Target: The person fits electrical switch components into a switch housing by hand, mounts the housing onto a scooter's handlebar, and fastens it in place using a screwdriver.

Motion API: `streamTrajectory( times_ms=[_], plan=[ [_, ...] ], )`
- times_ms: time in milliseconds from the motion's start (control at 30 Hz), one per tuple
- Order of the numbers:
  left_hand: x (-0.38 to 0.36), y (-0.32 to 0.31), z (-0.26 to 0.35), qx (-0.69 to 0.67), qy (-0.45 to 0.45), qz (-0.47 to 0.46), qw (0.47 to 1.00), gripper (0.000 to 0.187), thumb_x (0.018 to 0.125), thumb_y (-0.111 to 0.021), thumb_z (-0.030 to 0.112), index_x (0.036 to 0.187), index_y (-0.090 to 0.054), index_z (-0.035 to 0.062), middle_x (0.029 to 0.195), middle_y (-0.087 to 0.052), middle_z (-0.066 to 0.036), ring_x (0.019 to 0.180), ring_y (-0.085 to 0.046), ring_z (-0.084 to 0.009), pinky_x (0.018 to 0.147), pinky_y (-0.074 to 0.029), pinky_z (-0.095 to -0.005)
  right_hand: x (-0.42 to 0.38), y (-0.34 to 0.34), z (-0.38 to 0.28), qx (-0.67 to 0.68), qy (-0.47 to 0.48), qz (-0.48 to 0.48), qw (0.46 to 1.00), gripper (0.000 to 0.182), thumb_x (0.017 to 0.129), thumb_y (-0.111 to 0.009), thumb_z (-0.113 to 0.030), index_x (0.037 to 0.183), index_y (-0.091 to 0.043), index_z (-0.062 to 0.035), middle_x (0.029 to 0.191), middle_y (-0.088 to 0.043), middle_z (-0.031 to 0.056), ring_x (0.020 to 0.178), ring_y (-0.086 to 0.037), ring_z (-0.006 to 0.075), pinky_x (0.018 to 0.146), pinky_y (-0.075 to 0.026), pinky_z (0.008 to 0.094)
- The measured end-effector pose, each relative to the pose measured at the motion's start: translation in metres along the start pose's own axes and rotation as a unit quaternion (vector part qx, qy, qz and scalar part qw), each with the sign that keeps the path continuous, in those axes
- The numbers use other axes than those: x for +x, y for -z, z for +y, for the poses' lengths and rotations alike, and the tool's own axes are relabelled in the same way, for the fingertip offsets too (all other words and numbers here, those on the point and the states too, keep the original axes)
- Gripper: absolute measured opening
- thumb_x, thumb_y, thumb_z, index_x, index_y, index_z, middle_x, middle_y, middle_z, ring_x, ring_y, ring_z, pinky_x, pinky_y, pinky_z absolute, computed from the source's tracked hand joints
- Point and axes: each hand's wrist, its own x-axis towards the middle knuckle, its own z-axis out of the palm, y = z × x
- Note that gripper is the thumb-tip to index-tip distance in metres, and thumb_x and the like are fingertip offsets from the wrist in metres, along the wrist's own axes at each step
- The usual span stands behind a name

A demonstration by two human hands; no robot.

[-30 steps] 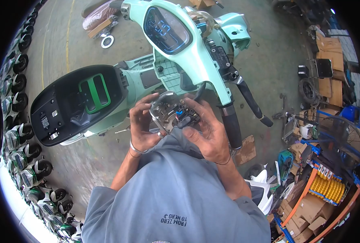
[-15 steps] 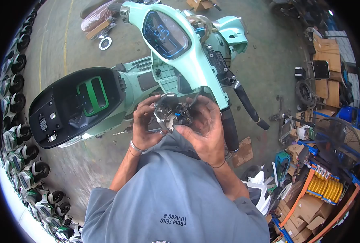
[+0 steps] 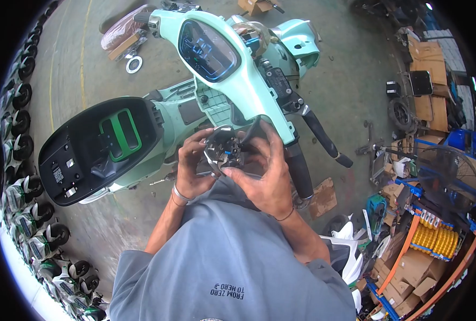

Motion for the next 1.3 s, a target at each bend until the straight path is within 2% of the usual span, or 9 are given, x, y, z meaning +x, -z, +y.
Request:
streamTrajectory(
  times_ms=[200,300,367,433,867,933,967,1033,1300],
  plan=[
    [0.001,0.0,-0.008,0.012,0.006,-0.036,0.999,0.076,0.07,-0.078,-0.01,0.131,-0.037,0.0115,0.145,-0.038,-0.024,0.135,-0.046,-0.0385,0.103,-0.051,-0.0489,0.0,0.008,0.0,-0.019,-0.004,-0.007,1.0,0.096,0.076,-0.082,-0.001,0.151,-0.022,0.0007,0.128,-0.059,0.0213,0.107,-0.065,0.0239,0.081,-0.058,0.0319],
    [0.005,-0.003,-0.006,0.023,-0.008,-0.039,0.999,0.076,0.069,-0.077,-0.011,0.13,-0.038,0.011,0.143,-0.042,-0.024,0.132,-0.05,-0.0375,0.101,-0.053,-0.0457,-0.003,0.011,0.002,-0.003,-0.011,-0.027,1.0,0.095,0.078,-0.081,-0.001,0.152,-0.021,-0.0001,0.13,-0.057,0.0244,0.1,-0.068,0.0224,0.076,-0.059,0.0286],
    [0.007,-0.005,-0.005,0.033,-0.022,-0.039,0.998,0.076,0.067,-0.075,-0.015,0.129,-0.04,0.0109,0.141,-0.045,-0.024,0.129,-0.053,-0.0364,0.098,-0.055,-0.0425,-0.003,0.012,0.002,-0.004,-0.017,-0.023,1.0,0.094,0.079,-0.081,-0.001,0.152,-0.022,0.0,0.132,-0.056,0.0259,0.1,-0.068,0.0228,0.078,-0.059,0.0298],
    [0.005,-0.004,-0.007,-0.006,-0.002,-0.053,0.999,0.078,0.07,-0.083,-0.003,0.131,-0.036,0.0108,0.144,-0.039,-0.024,0.135,-0.046,-0.0379,0.104,-0.05,-0.0493,-0.005,0.013,0.0,-0.009,-0.029,-0.021,0.999,0.091,0.08,-0.079,-0.001,0.153,-0.024,0.0004,0.136,-0.053,0.0296,0.1,-0.068,0.0241,0.081,-0.06,0.0327],
    [0.0,-0.001,-0.009,-0.016,0.029,-0.047,0.998,0.079,0.07,-0.083,-0.004,0.132,-0.035,0.0107,0.144,-0.038,-0.024,0.133,-0.047,-0.036,0.102,-0.052,-0.0474,-0.005,0.015,0.002,0.002,-0.008,-0.024,1.0,0.079,0.087,-0.072,-0.003,0.151,-0.026,0.0013,0.131,-0.056,0.0299,0.096,-0.067,0.0236,0.08,-0.058,0.033],
    [0.001,-0.002,-0.009,0.005,0.004,-0.038,0.999,0.078,0.068,-0.075,-0.014,0.132,-0.037,0.0086,0.142,-0.042,-0.024,0.12,-0.06,-0.0327,0.08,-0.062,-0.0376,-0.005,0.016,0.001,0.006,-0.01,-0.02,1.0,0.079,0.086,-0.073,-0.003,0.151,-0.027,0.0017,0.128,-0.058,0.0291,0.094,-0.067,0.0232,0.079,-0.058,0.0326],
    [0.001,-0.002,-0.009,0.004,0.004,-0.038,0.999,0.078,0.068,-0.075,-0.014,0.132,-0.037,0.0086,0.142,-0.042,-0.024,0.12,-0.06,-0.0327,0.08,-0.062,-0.0376,-0.005,0.016,0.001,0.006,-0.01,-0.02,1.0,0.079,0.086,-0.073,-0.003,0.151,-0.027,0.0017,0.128,-0.058,0.0291,0.094,-0.067,0.0232,0.079,-0.058,0.0326],
    [0.0,-0.002,-0.009,-0.011,0.03,-0.053,0.998,0.079,0.07,-0.081,-0.007,0.131,-0.034,0.0097,0.143,-0.037,-0.024,0.132,-0.048,-0.0365,0.099,-0.055,-0.0472,-0.004,0.016,0.001,-0.008,-0.003,-0.022,1.0,0.08,0.085,-0.073,-0.003,0.15,-0.027,0.0019,0.127,-0.059,0.0279,0.094,-0.067,0.0227,0.078,-0.058,0.0321],
    [0.001,-0.002,-0.01,-0.015,0.028,-0.059,0.998,0.077,0.07,-0.082,-0.006,0.13,-0.036,0.0093,0.144,-0.039,-0.025,0.133,-0.048,-0.0368,0.099,-0.055,-0.0475,-0.003,0.017,-0.006,-0.048,-0.001,-0.017,0.999,0.08,0.084,-0.074,-0.002,0.15,-0.029,0.002,0.121,-0.063,0.0252,0.092,-0.069,0.0231,0.076,-0.059,0.0321]
  ],
)
